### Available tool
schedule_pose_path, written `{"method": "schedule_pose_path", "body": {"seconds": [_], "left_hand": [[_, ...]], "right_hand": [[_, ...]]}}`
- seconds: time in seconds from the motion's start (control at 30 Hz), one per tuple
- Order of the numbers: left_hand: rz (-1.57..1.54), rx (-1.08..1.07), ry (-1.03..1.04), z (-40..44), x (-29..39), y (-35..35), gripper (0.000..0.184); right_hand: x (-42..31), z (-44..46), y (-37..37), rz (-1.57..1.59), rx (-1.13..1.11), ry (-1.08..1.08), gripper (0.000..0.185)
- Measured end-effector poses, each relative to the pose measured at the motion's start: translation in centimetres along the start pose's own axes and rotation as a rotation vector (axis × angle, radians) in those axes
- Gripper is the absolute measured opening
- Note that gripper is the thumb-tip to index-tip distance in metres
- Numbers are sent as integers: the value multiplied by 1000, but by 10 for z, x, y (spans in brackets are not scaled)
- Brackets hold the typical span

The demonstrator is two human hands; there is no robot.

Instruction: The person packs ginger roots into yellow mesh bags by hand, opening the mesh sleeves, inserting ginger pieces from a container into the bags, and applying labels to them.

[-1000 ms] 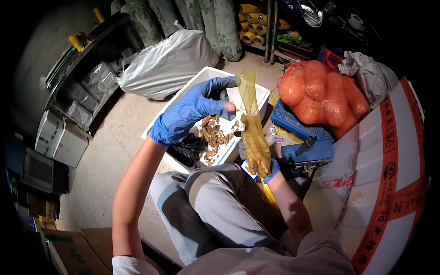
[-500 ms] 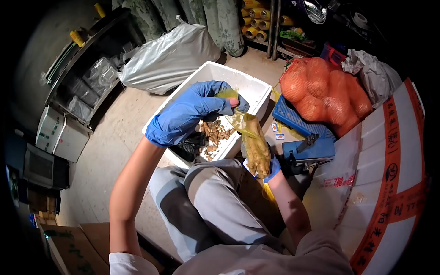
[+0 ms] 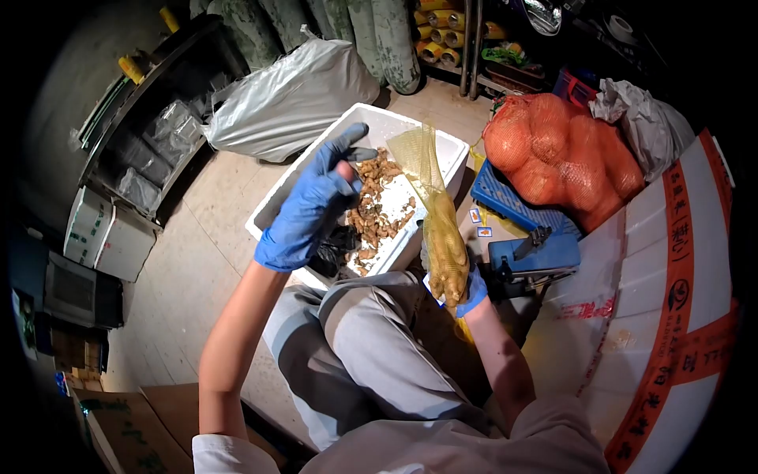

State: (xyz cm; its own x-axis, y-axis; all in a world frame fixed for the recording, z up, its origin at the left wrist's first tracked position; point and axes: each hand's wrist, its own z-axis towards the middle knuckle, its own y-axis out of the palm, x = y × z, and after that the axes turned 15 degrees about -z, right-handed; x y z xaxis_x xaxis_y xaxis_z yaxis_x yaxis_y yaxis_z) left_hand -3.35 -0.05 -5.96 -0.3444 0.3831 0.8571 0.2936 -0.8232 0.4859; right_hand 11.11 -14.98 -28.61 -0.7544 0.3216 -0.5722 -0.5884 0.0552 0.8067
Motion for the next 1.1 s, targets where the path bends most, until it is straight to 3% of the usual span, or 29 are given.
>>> {"method": "schedule_pose_path", "body": {"seconds": [0.03,0.07,0.13,0.3,0.33,0.37,0.4,0.53,0.63,0.7,0.73,0.83,0.9,0.93,0.97,1.0,1.03,1.07,1.1], "left_hand": [[60,78,-34,-5,-14,5,75],[11,34,-88,-9,-20,8,73],[-44,-6,-142,-8,-25,18,71],[-21,-5,-198,-1,-14,38,41],[-69,9,-198,-2,-9,46,29],[-68,11,-200,-2,-11,43,29],[-8,52,-153,-1,-13,41,26],[191,130,-50,-2,-9,39,20],[369,107,70,0,-12,26,17],[1132,-81,478,0,-11,16,9],[1368,-81,505,-2,-8,18,9],[1572,-132,498,0,-1,12,15],[1498,-110,453,3,-2,10,21],[1336,-51,350,5,-1,10,25],[1174,5,246,8,-1,10,29],[1132,8,157,11,1,11,16],[1131,4,151,13,0,15,16],[1055,-17,87,16,-3,20,27],[975,-42,21,18,-8,23,38]], "right_hand": [[-5,0,11,2,1,-5,38],[-11,-2,22,-150,2,-19,38],[-22,-5,45,-128,145,91,36],[-26,-12,64,-48,246,177,35],[-23,-15,59,-107,197,134,35],[-19,-16,53,-166,149,90,35],[-17,-14,47,83,27,91,35],[-13,-15,35,58,-11,48,36],[-16,-13,39,221,-285,17,38],[-20,-19,50,-124,212,78,39],[-18,-19,48,-122,215,78,39],[-22,-16,54,-329,219,80,39],[-34,-17,73,-87,400,190,39],[-30,-16,61,-250,469,87,38],[-28,-14,61,-532,734,-205,35],[-32,-37,64,-809,767,-449,34],[-45,-52,62,-1666,789,-805,30],[-48,-79,85,-875,648,-558,43],[-57,-86,101,-921,705,-616,45]]}}
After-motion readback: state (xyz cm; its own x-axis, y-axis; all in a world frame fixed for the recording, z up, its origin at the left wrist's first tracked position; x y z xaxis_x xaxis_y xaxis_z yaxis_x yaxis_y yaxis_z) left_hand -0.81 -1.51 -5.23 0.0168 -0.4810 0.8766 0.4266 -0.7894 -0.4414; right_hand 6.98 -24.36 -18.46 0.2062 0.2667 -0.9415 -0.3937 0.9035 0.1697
